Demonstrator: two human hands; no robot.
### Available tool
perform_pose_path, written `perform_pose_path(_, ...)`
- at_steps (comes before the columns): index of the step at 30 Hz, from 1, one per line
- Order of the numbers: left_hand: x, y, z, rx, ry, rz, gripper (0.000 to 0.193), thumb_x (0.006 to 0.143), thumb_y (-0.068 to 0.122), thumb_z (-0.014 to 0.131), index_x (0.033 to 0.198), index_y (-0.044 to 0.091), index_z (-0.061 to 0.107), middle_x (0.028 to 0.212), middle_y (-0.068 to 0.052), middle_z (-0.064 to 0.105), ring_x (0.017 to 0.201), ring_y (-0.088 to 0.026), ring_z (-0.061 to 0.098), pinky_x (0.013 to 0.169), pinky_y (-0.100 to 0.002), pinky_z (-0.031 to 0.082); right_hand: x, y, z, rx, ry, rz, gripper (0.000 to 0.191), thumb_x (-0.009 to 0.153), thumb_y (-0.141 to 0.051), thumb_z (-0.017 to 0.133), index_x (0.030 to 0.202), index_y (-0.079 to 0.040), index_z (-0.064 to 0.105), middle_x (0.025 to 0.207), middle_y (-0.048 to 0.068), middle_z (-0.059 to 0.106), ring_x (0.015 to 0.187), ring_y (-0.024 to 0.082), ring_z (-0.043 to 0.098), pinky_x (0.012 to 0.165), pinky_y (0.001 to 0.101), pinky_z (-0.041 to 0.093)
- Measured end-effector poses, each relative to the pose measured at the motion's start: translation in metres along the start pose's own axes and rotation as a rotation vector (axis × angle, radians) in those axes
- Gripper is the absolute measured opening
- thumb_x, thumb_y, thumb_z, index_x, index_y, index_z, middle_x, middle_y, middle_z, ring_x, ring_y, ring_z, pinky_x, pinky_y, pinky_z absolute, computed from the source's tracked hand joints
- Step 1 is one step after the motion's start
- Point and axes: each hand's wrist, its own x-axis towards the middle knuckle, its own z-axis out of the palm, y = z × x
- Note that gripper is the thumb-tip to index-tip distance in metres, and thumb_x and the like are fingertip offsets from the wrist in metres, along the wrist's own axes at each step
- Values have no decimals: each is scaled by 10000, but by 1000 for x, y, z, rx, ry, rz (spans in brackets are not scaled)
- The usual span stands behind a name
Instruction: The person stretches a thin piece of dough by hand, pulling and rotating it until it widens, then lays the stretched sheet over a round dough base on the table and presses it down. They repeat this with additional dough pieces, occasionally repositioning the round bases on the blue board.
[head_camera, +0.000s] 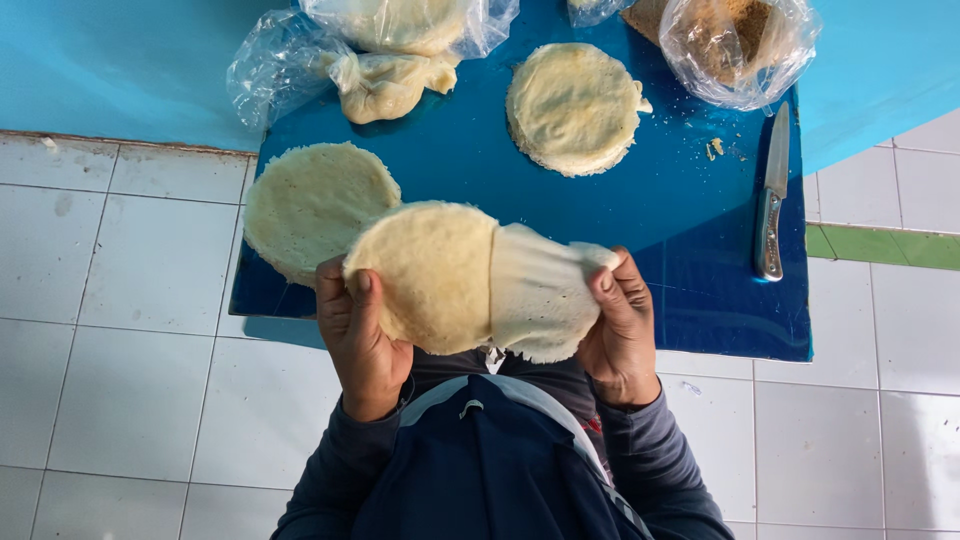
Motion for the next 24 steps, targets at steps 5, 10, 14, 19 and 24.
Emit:
perform_pose_path(5,9,2,-2,-107,65,-30,368,1042,300,680,1314,102,530,1331,-85,630,1253,-223,641,1024,-430,600,4,-11,-4,-21,68,-35,251,985,-232,735,1158,-77,641,1113,77,700,1026,212,708,907,389,600)
perform_pose_path(10,7,-4,-8,-159,65,-102,408,1049,289,666,1367,97,500,1377,-91,598,1280,-223,629,1041,-446,592,19,-40,-18,-161,125,-155,327,1096,-337,650,1259,-54,629,1121,93,678,969,204,690,825,356,594)
perform_pose_path(14,0,-10,-9,-204,63,-194,461,1039,260,642,1427,93,457,1404,-96,581,1293,-235,612,1036,-457,584,55,-93,-33,-327,162,-273,250,1139,-238,536,1259,-32,613,1139,85,679,1028,197,698,929,372,622)
perform_pose_path(19,-1,-20,-9,-313,52,-303,540,1046,209,578,1528,96,363,1461,-102,542,1332,-233,576,1040,-444,561,163,-134,-33,-781,-64,-726,99,1242,-136,574,1261,-42,599,1114,72,661,969,143,608,879,311,533)
perform_pose_path(24,-7,-20,-8,-304,4,-316,559,1052,165,556,1557,58,338,1463,-132,535,1343,-249,561,1046,-435,547,224,-80,-8,-1963,-398,-1078,160,1111,-34,608,1257,-62,667,1164,164,637,1075,368,628,872,465,536)
